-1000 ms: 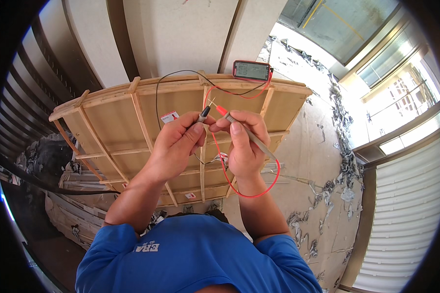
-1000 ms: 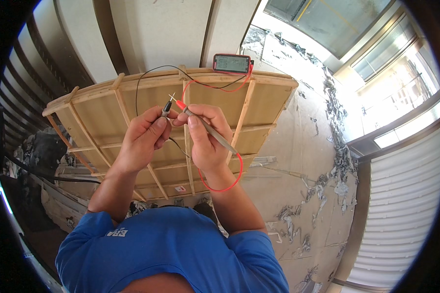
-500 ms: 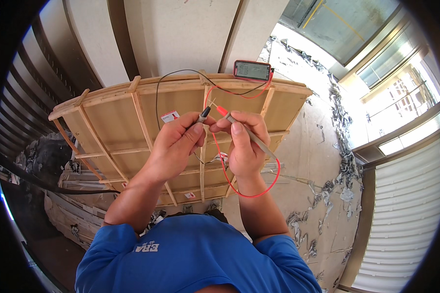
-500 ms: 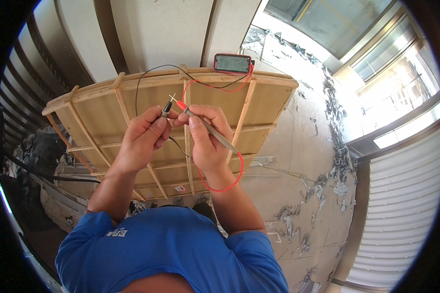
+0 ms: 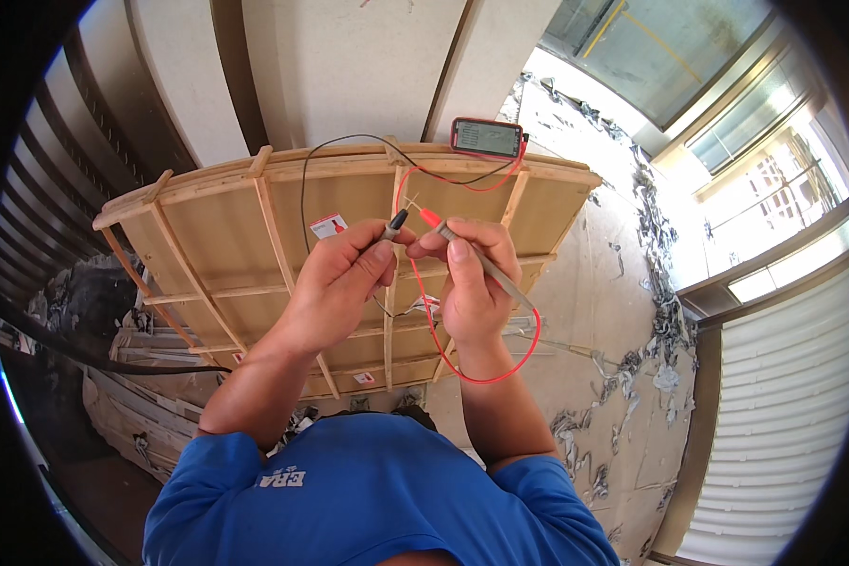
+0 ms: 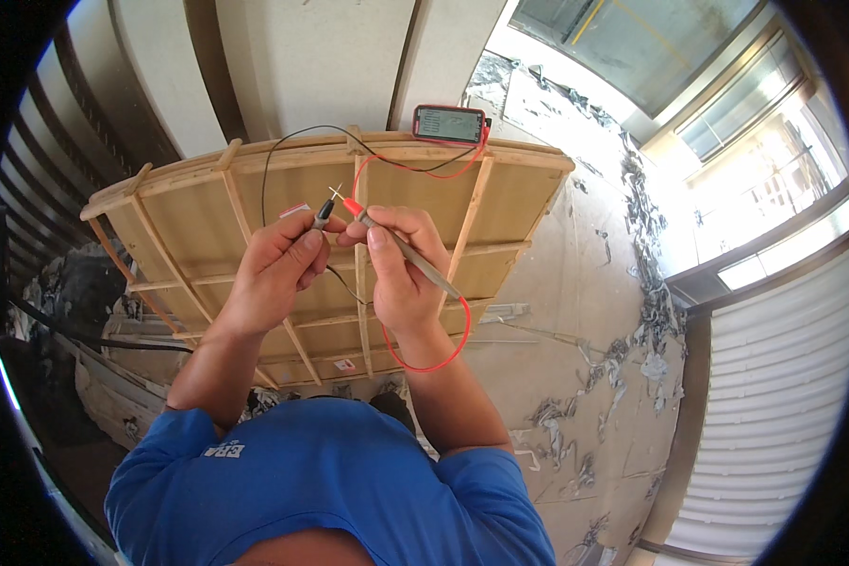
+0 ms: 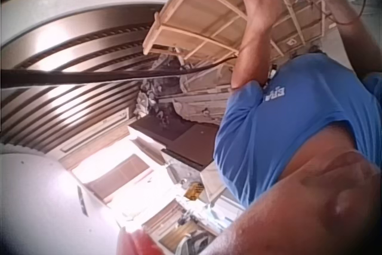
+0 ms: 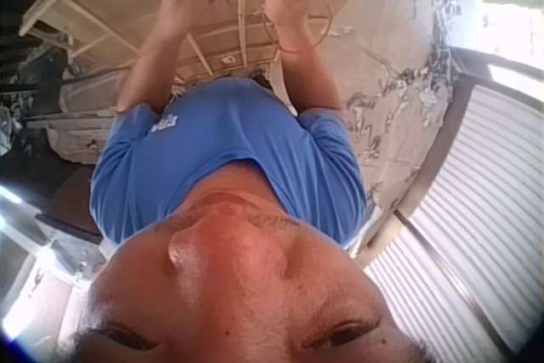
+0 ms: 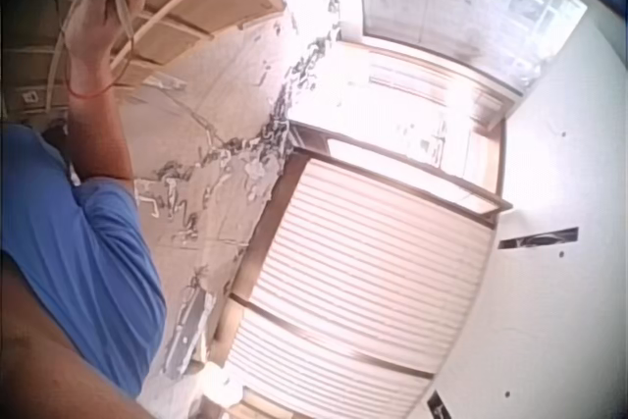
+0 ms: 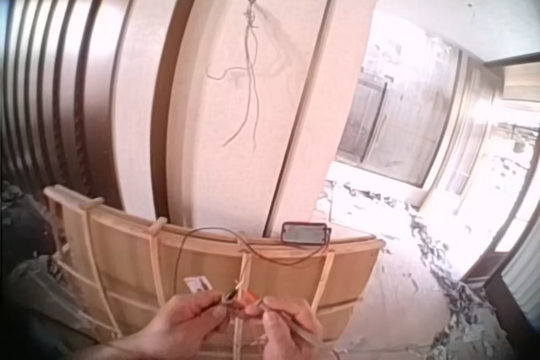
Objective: The person uses a multimeter to test electrical wires connected to a ceiling fixture. They then walk to an electrical panel, flip a breaker, and return to continue testing the wires. Finally, they place the multimeter in a bucket and use a screwdriver to adjust connections inside the panel.
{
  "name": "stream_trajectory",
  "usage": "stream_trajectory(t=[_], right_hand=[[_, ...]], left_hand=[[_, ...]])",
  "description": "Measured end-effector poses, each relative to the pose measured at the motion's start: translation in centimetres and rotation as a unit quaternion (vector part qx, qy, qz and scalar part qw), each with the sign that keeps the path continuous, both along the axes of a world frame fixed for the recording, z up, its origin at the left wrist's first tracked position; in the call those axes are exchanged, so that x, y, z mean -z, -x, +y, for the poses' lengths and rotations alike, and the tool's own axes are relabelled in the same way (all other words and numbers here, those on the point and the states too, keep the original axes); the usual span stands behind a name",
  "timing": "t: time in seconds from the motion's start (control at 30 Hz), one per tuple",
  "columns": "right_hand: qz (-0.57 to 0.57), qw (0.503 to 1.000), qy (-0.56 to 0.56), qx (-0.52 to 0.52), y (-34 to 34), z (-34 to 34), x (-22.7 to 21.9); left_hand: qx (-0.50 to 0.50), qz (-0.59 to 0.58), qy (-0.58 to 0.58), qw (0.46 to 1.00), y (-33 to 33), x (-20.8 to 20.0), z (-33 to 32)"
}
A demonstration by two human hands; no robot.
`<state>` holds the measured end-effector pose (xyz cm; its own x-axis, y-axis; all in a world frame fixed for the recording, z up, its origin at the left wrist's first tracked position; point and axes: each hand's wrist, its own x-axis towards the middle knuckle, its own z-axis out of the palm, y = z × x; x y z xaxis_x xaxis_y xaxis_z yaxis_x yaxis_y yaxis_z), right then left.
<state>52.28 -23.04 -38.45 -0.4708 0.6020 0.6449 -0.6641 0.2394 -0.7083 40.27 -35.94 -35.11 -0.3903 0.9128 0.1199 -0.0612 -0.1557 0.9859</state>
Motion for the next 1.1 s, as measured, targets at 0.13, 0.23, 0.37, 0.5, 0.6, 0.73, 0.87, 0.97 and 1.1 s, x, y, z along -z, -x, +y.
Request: stream_trajectory(t=[0.13, 0.23, 0.37, 0.5, 0.6, 0.73, 0.87, 0.97, 1.1], right_hand=[[-0.001, 1.0, 0.002, 0.0, 0.1, -0.1, -0.1], [0.0, 1.0, 0.005, -0.001, 0.2, -0.1, -0.1], [-0.005, 1.0, 0.005, 0.0, 0.3, -0.1, -0.1], [-0.018, 1.0, -0.008, 0.019, 0.3, 0.0, 0.3], [-0.039, 0.999, -0.012, 0.035, 0.3, 0.0, 0.6], [-0.036, 0.998, 0.006, 0.059, 0.2, -0.9, 0.8], [-0.095, 0.955, -0.214, 0.18, 0.9, -0.8, 1.0], [-0.136, 0.889, -0.378, 0.218, 2.1, -0.7, 0.5], [-0.201, 0.843, -0.45, 0.216, 3.1, -1.0, 2.0]], left_hand=[[-0.003, 0.0, 0.0, 1.0, 0.1, 0.1, -0.1], [-0.003, 0.002, -0.003, 1.0, 0.2, 0.1, -0.1], [-0.005, -0.004, 0.003, 1.0, 0.3, 0.1, -0.2], [-0.004, -0.008, 0.0, 1.0, 0.4, 0.2, -0.2], [-0.007, -0.014, -0.004, 1.0, 0.4, 0.5, -0.2], [-0.018, -0.118, 0.034, 0.992, 1.0, 2.1, -0.2], [-0.008, -0.29, -0.041, 0.956, 1.3, 5.2, -0.4], [-0.014, -0.354, -0.065, 0.933, 0.3, 6.2, -0.3], [-0.036, -0.374, -0.084, 0.923, 0.7, 7.6, -0.1]])
